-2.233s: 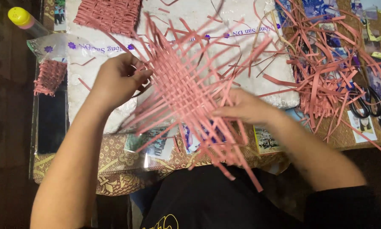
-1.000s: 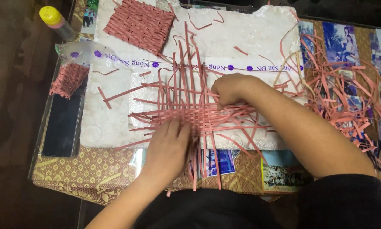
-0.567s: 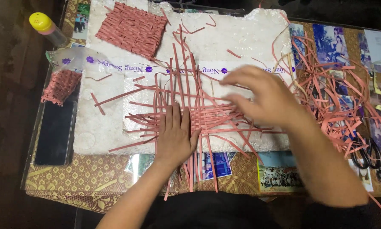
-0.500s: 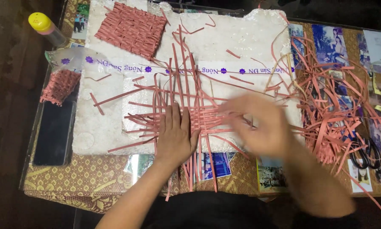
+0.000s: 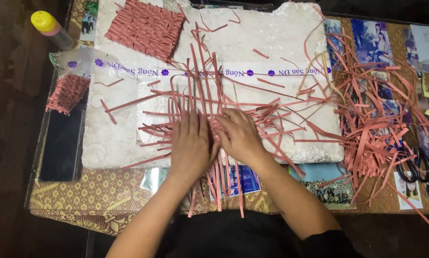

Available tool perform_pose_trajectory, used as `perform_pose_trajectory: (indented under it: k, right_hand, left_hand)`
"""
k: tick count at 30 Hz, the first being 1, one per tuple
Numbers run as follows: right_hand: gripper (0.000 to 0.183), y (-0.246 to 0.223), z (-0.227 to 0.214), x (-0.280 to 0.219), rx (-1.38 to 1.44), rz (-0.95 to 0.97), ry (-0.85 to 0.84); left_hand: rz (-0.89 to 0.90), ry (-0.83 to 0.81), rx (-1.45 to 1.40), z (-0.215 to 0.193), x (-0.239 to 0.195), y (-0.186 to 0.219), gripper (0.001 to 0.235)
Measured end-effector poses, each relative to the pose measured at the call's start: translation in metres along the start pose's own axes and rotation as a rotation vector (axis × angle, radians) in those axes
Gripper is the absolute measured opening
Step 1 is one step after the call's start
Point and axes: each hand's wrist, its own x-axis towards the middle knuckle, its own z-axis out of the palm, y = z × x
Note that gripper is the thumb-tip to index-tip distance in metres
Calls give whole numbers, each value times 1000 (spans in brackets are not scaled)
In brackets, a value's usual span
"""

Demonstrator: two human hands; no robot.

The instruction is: The person weaves pink plastic straps by hand on a table, interlacing them in an over-under pattern to form a flat woven mat. The hands repeatedly pick up straps and thread them through the existing weave, gradually expanding the mat's size.

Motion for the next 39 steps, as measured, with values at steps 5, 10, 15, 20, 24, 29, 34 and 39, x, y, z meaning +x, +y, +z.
perform_pose_trajectory:
  k: [5, 10, 15, 20, 24, 29, 34, 39]
  right_hand:
    - [28, 2, 5, -5, -25, 5, 1]
    - [29, 7, 10, -7, -22, -27, 29]
    - [27, 9, 3, -5, -40, -27, -7]
    - [30, 21, -16, -12, -76, -24, -101]
    - [31, 25, -27, -20, -119, -9, -139]
    - [31, -9, -38, 1, -193, -63, -103]
    - [23, -19, -7, 19, 25, -233, -100]
    - [21, -10, 23, 27, 122, -188, -287]
  left_hand:
    - [-62, 170, 43, -30, -7, -21, 53]
    - [-185, 206, 184, 6, -7, -66, 40]
    - [-116, 199, 133, 7, -9, -67, 31]
    - [-28, 127, 71, 11, -14, -49, 30]
    - [16, 69, -41, 1, -10, -41, 33]
    - [-9, 109, -74, -2, -7, -42, 32]
    - [24, 415, -13, 1, -24, -36, 37]
    - [76, 671, -82, -13, -65, -22, 11]
